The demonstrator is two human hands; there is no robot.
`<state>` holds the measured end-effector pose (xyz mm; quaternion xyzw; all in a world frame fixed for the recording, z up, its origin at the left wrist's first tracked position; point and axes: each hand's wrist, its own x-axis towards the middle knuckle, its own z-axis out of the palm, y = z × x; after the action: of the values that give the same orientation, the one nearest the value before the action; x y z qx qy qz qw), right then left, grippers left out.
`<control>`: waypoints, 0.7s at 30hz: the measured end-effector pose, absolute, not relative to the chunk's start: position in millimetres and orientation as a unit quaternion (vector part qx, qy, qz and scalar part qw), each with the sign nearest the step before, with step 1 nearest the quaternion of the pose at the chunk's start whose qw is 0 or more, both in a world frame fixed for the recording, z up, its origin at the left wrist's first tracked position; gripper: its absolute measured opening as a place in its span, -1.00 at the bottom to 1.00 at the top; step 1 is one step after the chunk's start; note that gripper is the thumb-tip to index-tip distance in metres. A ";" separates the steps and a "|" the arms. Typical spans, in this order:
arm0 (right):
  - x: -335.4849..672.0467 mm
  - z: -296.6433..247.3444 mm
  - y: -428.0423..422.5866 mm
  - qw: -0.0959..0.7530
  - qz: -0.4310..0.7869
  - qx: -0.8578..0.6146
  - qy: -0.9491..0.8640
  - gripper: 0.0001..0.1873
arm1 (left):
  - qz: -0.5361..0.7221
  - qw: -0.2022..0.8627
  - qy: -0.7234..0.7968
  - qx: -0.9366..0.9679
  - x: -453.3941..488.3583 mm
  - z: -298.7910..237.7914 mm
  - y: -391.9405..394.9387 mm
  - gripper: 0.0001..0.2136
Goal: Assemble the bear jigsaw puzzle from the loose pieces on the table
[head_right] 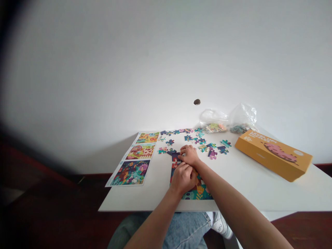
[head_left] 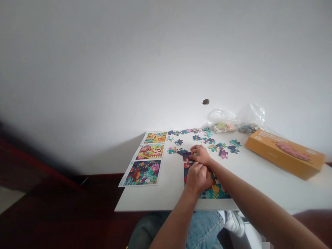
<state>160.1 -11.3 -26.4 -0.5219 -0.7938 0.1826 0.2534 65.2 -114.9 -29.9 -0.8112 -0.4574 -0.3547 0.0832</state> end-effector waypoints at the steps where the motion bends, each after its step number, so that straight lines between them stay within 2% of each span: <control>1: 160.2 -26.4 -11.4 0.252 0.182 -0.521 -0.795 -0.87 | -0.358 0.085 -0.455 -0.811 65.2 -30.1 -114.9 -0.87; 21: 160.0 -24.5 -11.0 0.234 0.180 -0.516 -0.804 -0.92 | -0.383 0.107 -0.449 -0.800 66.5 -27.4 -116.3 -0.86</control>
<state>160.0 -11.0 -24.5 -0.5160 -0.8041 0.1801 0.2340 66.5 -116.3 -27.4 -0.8005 -0.4490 -0.3825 0.1066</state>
